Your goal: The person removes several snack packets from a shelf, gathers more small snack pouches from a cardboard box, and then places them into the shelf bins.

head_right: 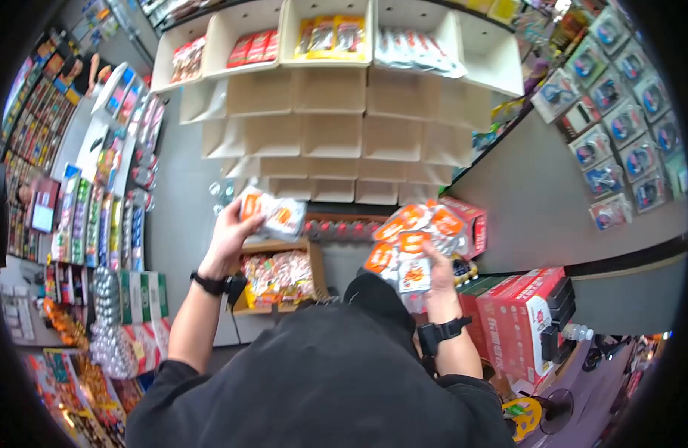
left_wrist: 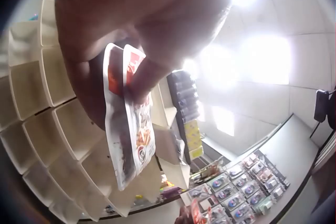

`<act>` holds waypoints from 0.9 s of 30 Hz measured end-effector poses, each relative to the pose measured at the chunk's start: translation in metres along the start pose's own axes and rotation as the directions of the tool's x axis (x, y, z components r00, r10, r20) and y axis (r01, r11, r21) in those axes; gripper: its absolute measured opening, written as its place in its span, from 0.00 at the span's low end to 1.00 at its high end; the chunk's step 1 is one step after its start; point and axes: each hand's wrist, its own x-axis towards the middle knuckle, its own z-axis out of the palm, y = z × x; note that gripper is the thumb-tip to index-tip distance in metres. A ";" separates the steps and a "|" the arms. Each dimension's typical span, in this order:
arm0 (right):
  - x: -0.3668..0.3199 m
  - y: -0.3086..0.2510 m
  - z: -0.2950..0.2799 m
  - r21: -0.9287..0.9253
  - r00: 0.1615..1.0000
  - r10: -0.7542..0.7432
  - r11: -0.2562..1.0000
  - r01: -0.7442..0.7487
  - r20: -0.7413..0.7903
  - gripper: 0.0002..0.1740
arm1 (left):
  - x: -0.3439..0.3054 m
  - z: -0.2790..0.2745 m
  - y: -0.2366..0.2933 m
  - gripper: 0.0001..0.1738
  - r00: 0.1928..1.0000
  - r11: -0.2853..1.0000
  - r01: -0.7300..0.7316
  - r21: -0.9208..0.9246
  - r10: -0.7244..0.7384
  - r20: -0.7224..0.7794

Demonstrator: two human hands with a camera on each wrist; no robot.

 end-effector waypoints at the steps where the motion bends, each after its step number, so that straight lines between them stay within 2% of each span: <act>1: -0.004 -0.002 0.002 0.004 0.999 -0.031 0.999 0.031 -0.009 0.35 | 0.006 0.009 0.016 0.23 0.999 0.999 0.029 0.015 -0.029 0.014; 7: -0.021 -0.009 0.007 0.004 0.982 -0.190 0.982 0.190 -0.013 0.35 | 0.043 0.042 0.056 0.23 0.981 0.989 -0.126 0.078 0.112 0.157; 11: -0.024 -0.026 0.013 0.044 0.980 -0.197 0.980 0.196 0.011 0.36 | 0.076 0.074 0.089 0.23 0.947 0.989 -0.146 0.034 0.129 0.294; 13: -0.016 -0.042 0.003 0.058 0.976 -0.213 0.975 0.215 -0.034 0.36 | 0.098 0.107 0.112 0.23 0.928 0.977 -0.195 0.091 0.154 0.339; 14: -0.018 -0.042 0.004 0.079 0.975 -0.217 0.972 0.220 -0.048 0.36 | 0.106 0.120 0.124 0.23 0.901 0.969 -0.241 0.044 0.207 0.382; 15: -0.015 -0.053 0.011 0.105 0.975 -0.213 0.970 0.219 -0.062 0.37 | 0.119 0.142 0.139 0.23 0.884 0.960 -0.268 0.079 0.212 0.417; 17: 0.002 -0.065 -0.013 0.161 0.975 -0.223 0.961 0.223 -0.022 0.36 | 0.151 0.178 0.166 0.23 0.825 0.921 -0.356 0.157 0.231 0.515; 18: 0.007 -0.074 -0.018 0.176 0.972 -0.235 0.956 0.235 -0.021 0.36 | 0.166 0.201 0.179 0.23 0.799 0.925 -0.362 0.118 0.242 0.550; 19: 0.014 -0.084 -0.020 0.190 0.970 -0.243 0.952 0.242 -0.017 0.36 | 0.180 0.225 0.196 0.25 0.769 0.891 -0.423 0.164 0.257 0.586; 21: 0.024 -0.108 -0.025 0.213 0.967 -0.253 0.945 0.250 -0.012 0.37 | 0.215 0.275 0.219 0.27 0.749 0.851 -0.456 0.260 0.209 0.629; 22: 0.032 -0.121 -0.027 0.198 0.963 -0.267 0.943 0.269 -0.036 0.37 | 0.241 0.303 0.231 0.29 0.723 0.778 -0.531 0.335 0.210 0.658; 23: 0.039 -0.131 -0.032 0.185 0.959 -0.278 0.941 0.284 -0.061 0.37 | 0.266 0.332 0.237 0.29 0.674 0.739 -0.605 0.296 0.277 0.685; 25: 0.055 -0.153 -0.051 0.193 0.955 -0.287 0.936 0.296 -0.071 0.37 | 0.315 0.389 0.260 0.25 0.670 0.658 -0.623 0.423 0.170 0.723; 27: 0.066 -0.178 -0.058 0.211 0.947 -0.300 0.924 0.318 -0.117 0.38 | 0.350 0.447 0.280 0.25 0.750 0.511 -0.593 0.623 0.070 0.657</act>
